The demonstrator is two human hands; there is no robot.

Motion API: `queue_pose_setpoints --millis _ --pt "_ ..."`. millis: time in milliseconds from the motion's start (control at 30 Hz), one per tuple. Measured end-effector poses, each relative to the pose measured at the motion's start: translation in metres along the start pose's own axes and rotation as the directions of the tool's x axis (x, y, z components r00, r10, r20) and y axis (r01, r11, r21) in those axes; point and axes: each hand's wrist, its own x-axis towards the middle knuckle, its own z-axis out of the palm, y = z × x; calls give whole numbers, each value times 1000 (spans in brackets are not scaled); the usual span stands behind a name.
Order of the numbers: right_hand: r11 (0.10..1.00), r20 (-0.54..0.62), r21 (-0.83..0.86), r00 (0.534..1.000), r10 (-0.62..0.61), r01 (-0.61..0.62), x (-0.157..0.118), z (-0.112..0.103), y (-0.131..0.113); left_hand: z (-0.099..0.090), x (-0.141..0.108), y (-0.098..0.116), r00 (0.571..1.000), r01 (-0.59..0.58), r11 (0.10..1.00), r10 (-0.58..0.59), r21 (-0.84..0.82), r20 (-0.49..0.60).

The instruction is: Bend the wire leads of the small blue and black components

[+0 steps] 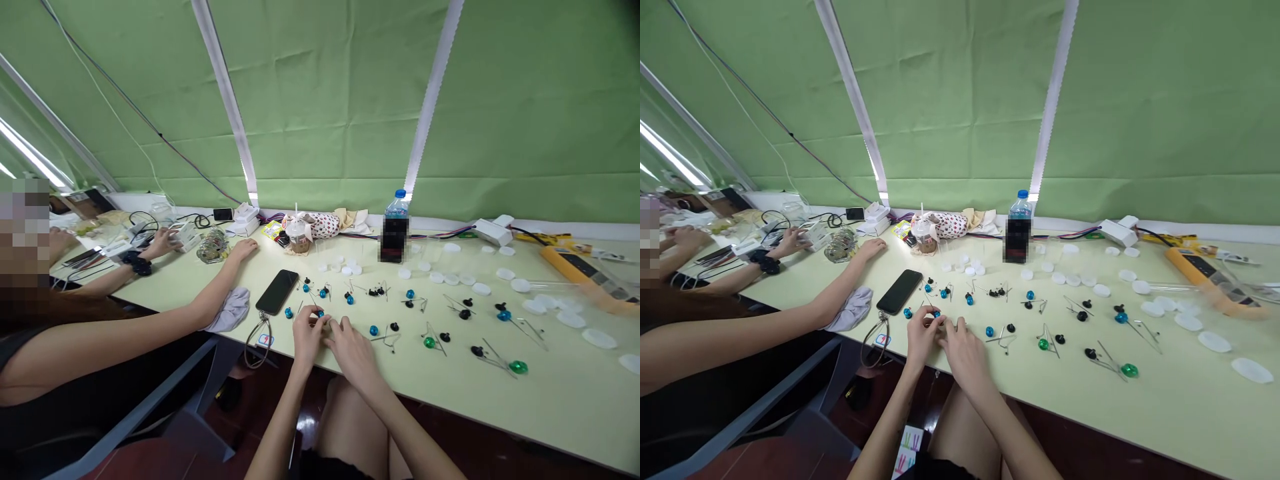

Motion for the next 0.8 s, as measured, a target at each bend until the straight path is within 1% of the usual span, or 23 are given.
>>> queue_pose_setpoints --millis 100,200,267,333,433,533,633,733,800 --pt "1000 -23 -20 1000 -19 19 -4 6 0 0 0 1 998 53 998 -52 -45 21" --pt "999 -51 -27 998 -38 37 -9 12 3 0 0 1 996 66 996 -62 -54 71" --pt "1000 -68 -11 998 -13 12 -10 11 4 0 0 2 994 74 994 -67 -76 91" --pt "999 -80 12 996 35 -34 -7 7 3 -1 0 2 993 93 988 -82 -127 87" --pt "998 -63 2 996 62 -62 -1 1 0 -1 1 0 989 136 966 -120 -218 87" --pt "998 -45 -45 998 34 -36 1 2 1 -2 2 -1 985 168 943 -146 -286 97" --pt "998 -54 -57 998 -25 22 -5 8 6 -2 4 -3 985 168 930 -144 -327 96" --pt "997 -63 -17 995 -76 75 -12 11 13 -2 5 -5 985 163 931 -136 -326 103" --pt "998 -71 33 996 -50 52 -13 9 16 -2 5 -5 986 160 933 -133 -321 104"
